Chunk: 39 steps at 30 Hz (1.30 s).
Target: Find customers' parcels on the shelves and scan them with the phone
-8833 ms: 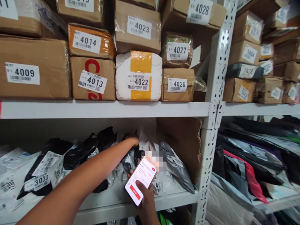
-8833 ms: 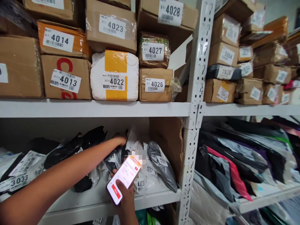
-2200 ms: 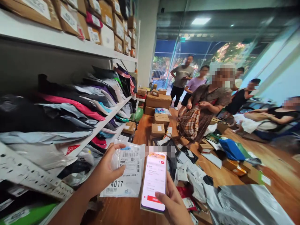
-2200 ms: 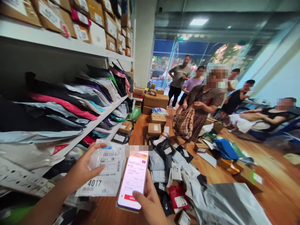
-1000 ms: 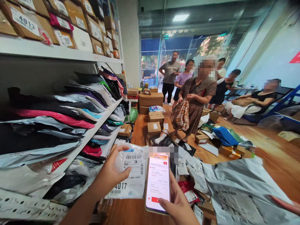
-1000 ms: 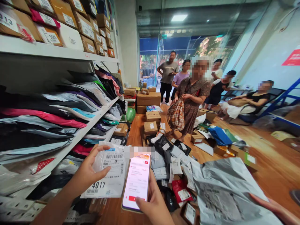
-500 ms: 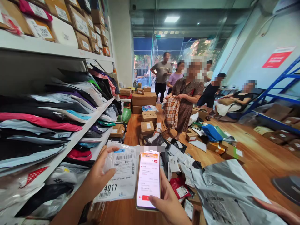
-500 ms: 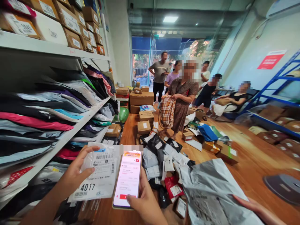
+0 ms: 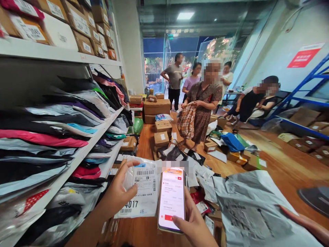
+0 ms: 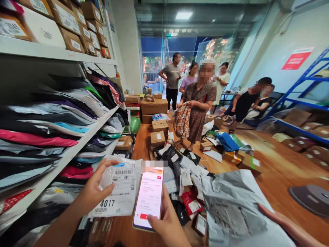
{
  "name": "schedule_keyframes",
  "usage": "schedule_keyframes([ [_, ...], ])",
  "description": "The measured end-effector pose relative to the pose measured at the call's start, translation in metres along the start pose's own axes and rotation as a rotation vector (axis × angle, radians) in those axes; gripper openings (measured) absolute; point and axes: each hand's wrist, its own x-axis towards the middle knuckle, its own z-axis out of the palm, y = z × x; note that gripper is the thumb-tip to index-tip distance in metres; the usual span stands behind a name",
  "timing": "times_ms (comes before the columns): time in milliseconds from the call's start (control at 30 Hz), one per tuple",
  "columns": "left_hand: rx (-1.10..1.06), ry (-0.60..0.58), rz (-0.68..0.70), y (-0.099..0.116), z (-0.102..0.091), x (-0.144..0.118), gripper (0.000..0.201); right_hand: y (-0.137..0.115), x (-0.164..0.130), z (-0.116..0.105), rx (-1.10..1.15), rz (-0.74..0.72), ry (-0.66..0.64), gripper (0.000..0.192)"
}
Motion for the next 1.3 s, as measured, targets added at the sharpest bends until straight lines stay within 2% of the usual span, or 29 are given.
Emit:
schedule_keyframes([
  [200,-0.057,-0.064,-0.028,-0.007,0.007,0.023,0.049,-0.008,0.004,0.004,0.023,-0.004,0.102,0.086],
  [367,-0.019,-0.059,0.012,-0.022,0.011,0.064,0.040,0.002,0.029,-0.007,0.040,-0.039,0.148,0.093],
  [600,-0.058,-0.072,0.071,-0.051,0.017,0.159,0.031,-0.001,0.097,-0.009,0.056,-0.112,0.295,0.094],
  [767,-0.170,-0.150,0.005,-0.073,0.020,0.234,0.035,-0.013,0.158,-0.004,0.095,-0.110,0.455,0.098],
  [1033,-0.159,-0.187,0.038,-0.111,0.016,0.333,0.035,-0.030,0.254,-0.006,0.079,-0.134,0.479,0.093],
  [1167,-0.168,-0.225,0.057,-0.117,0.027,0.374,0.034,-0.045,0.283,-0.013,0.099,-0.136,0.525,0.085],
  [1300,-0.201,-0.297,0.069,-0.114,0.050,0.416,0.034,-0.065,0.307,-0.031,0.114,-0.148,0.558,0.084],
])
